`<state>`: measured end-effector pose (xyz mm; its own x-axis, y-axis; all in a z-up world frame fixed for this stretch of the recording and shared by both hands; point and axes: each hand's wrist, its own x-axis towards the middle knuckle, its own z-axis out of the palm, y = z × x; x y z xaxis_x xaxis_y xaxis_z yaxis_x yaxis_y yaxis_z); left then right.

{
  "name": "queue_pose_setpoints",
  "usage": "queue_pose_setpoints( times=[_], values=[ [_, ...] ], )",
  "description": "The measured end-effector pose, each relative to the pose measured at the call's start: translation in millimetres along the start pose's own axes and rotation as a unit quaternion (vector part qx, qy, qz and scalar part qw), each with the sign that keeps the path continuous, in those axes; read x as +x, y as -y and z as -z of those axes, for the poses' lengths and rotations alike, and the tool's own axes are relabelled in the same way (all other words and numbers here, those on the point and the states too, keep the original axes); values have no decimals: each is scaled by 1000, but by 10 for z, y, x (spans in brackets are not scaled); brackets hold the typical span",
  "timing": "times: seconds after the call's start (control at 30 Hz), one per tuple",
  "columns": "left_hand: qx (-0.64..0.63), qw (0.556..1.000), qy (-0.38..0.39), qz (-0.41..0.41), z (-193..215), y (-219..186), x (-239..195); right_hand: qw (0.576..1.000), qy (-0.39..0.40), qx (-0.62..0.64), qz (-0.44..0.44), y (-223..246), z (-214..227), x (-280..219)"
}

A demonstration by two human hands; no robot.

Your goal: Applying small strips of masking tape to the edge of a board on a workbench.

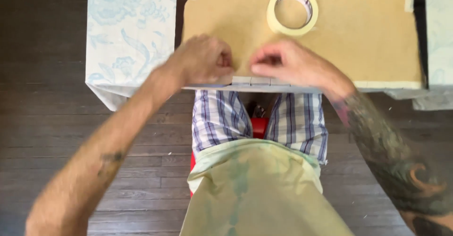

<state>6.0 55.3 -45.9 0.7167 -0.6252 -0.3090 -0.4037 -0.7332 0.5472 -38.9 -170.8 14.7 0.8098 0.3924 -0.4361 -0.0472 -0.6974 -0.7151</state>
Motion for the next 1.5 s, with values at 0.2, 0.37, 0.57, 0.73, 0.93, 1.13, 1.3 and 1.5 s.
queue_pose_setpoints(
  times=[0.2, 0.37, 0.57, 0.73, 0.93, 1.13, 1.3, 1.5],
  values=[
    [157, 927, -282, -190, -671, -156, -619, 993, 63, -88, -46, -39, -96, -89],
    [149, 884, -391, -208, -848, -125, -631, 986, 50, -154, 28, -96, -187, 54],
    [111, 872, -439, -184, -966, -151, -403, 1000, -5, -7, 17, -99, -127, -15],
    [103, 879, -435, -168, -882, -186, -297, 996, -37, 61, 53, -349, -118, -95],
    [111, 897, -400, -154, -790, -260, -309, 993, -46, 95, 50, -367, -146, -105],
    [118, 915, -361, -135, -743, -298, -333, 991, -63, 79, 83, -380, -178, -128],
    [57, 927, -343, -139, -654, -263, -245, 989, -72, 76, 103, -387, -187, -143],
    [110, 933, -320, -120, -710, -288, -311, 981, -135, 56, 130, -290, -216, -224]
  ],
)
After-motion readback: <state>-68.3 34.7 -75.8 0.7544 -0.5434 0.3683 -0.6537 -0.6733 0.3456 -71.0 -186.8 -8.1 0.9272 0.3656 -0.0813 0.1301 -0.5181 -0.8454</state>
